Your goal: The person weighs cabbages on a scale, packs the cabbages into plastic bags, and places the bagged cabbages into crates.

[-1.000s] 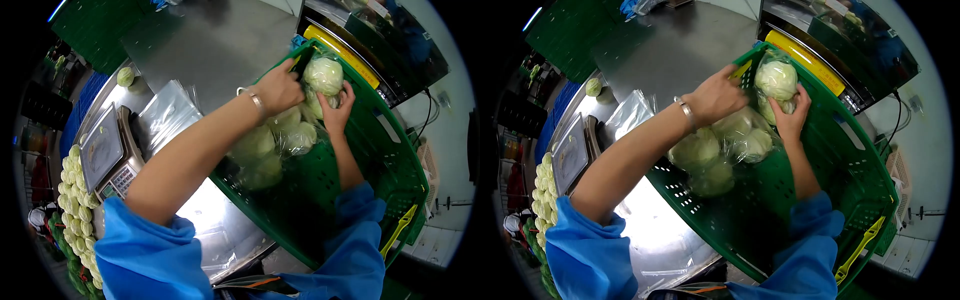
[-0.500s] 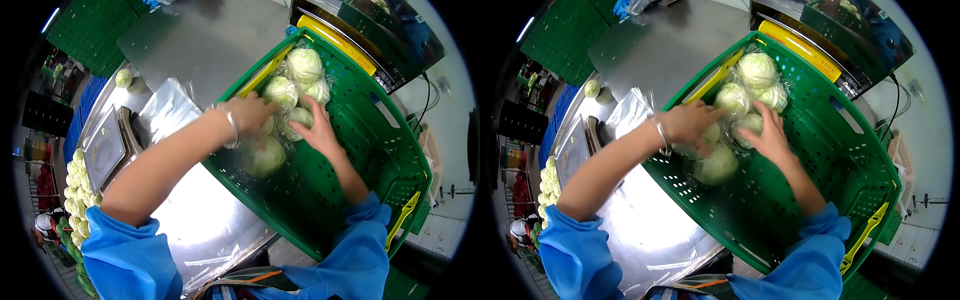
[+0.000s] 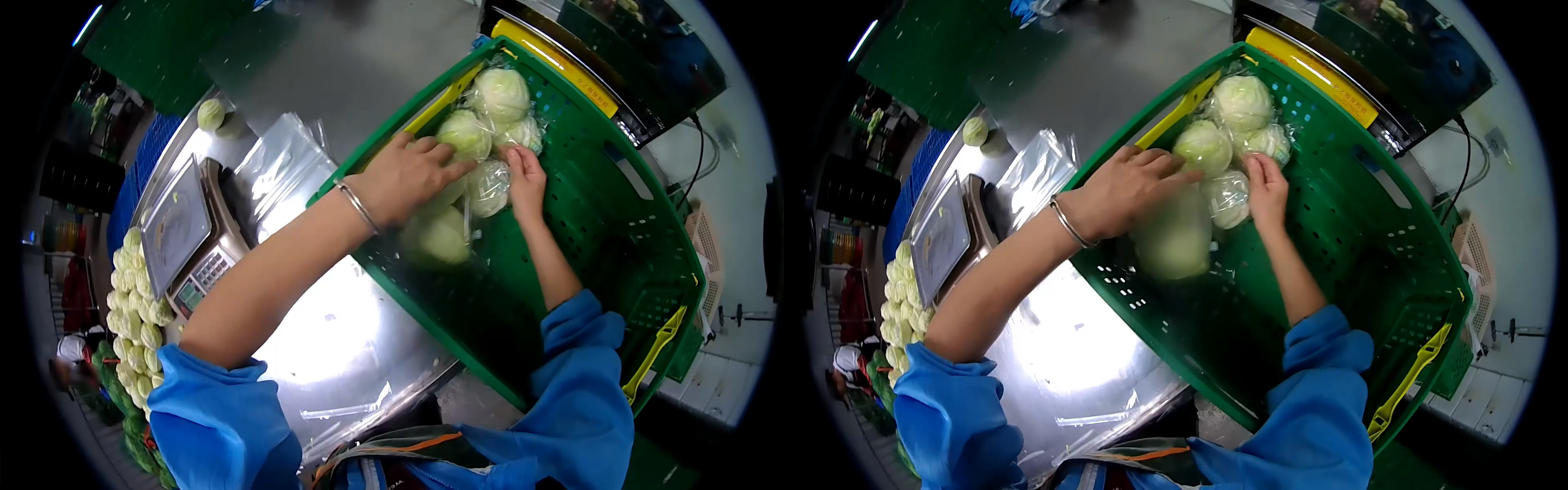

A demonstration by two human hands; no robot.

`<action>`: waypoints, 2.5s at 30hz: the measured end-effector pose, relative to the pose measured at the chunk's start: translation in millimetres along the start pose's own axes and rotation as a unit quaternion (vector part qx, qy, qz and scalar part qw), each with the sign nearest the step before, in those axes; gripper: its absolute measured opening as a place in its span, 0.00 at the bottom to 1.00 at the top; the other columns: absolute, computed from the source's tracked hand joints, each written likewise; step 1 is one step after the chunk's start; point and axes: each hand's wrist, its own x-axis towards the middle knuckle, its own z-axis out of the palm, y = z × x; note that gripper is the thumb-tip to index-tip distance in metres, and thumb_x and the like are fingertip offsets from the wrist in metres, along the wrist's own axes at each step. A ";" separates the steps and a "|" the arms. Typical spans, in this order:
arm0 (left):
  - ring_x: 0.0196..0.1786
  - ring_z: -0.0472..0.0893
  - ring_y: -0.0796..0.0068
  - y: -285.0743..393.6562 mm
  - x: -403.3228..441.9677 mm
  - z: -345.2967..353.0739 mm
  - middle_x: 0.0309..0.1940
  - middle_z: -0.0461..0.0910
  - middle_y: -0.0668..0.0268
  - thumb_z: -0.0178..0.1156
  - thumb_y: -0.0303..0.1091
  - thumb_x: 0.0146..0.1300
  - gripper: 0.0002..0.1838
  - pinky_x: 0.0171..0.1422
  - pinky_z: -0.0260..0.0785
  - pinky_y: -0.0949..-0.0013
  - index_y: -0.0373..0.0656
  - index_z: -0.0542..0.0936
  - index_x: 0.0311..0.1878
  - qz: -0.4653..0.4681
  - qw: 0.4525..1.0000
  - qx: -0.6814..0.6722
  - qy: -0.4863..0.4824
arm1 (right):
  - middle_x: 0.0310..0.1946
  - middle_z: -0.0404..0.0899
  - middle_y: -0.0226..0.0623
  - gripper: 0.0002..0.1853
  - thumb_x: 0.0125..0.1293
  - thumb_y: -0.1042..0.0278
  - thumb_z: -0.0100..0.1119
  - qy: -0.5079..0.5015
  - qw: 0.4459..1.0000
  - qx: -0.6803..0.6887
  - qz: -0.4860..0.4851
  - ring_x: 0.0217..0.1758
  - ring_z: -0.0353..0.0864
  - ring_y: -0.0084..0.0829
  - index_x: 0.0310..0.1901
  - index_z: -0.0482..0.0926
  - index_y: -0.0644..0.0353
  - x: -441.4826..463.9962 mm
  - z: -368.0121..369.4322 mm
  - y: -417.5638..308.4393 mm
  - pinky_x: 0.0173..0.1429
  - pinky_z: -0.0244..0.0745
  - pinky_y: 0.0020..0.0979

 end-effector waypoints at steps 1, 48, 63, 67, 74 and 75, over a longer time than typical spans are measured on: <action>0.57 0.72 0.62 0.6 -6.0 -4.7 0.54 0.72 0.60 0.62 0.27 0.47 0.31 0.61 0.61 0.60 0.49 0.70 0.59 -0.014 1.000 -0.005 0.002 | 0.39 0.81 0.35 0.11 0.65 0.71 0.55 -0.030 0.999 -0.024 0.016 0.42 0.79 0.23 0.46 0.76 0.67 4.5 -7.6 -0.7 0.49 0.72 0.23; 0.42 0.71 0.64 348.0 -641.5 152.0 0.37 0.72 0.60 0.51 0.31 0.55 0.08 0.44 0.63 0.65 0.41 0.75 0.37 -0.647 0.711 -0.126 0.244 | 0.67 0.43 0.62 0.60 0.36 0.40 0.73 -0.786 0.573 -0.188 -0.136 0.69 0.46 0.63 0.70 0.49 0.50 -810.8 544.3 -170.8 0.66 0.56 0.52; 0.46 0.74 0.58 334.1 -708.0 116.6 0.44 0.74 0.56 0.52 0.23 0.51 0.14 0.49 0.67 0.59 0.40 0.74 0.43 -0.693 0.566 -0.213 0.393 | 0.56 0.69 0.42 0.31 0.60 0.56 0.61 -0.477 0.826 0.052 0.295 0.57 0.72 0.40 0.61 0.61 0.53 -472.7 589.2 -159.6 0.55 0.74 0.44; 0.45 0.75 0.55 307.1 -704.7 102.4 0.41 0.76 0.54 0.52 0.22 0.52 0.13 0.50 0.67 0.59 0.40 0.74 0.43 -0.593 0.655 -0.182 0.432 | 0.54 0.69 0.49 0.43 0.47 0.47 0.71 -0.309 0.938 -0.125 -0.092 0.57 0.71 0.43 0.61 0.62 0.61 -341.9 642.0 -119.3 0.58 0.69 0.40; 0.50 0.75 0.53 336.5 -699.6 143.3 0.48 0.75 0.51 0.50 0.20 0.54 0.19 0.50 0.69 0.58 0.38 0.73 0.51 -0.560 0.688 -0.376 0.266 | 0.64 0.55 0.57 0.52 0.47 0.35 0.65 -0.258 0.902 -0.313 -0.145 0.69 0.53 0.50 0.65 0.57 0.65 -296.7 596.2 -92.3 0.70 0.51 0.41; 0.50 0.75 0.54 329.4 -708.3 137.4 0.48 0.76 0.52 0.50 0.20 0.54 0.20 0.50 0.70 0.60 0.38 0.73 0.52 -0.572 0.706 -0.335 0.251 | 0.66 0.53 0.57 0.51 0.52 0.36 0.62 -0.232 0.935 -0.253 -0.093 0.70 0.50 0.50 0.66 0.54 0.67 -298.7 576.0 -104.0 0.70 0.50 0.39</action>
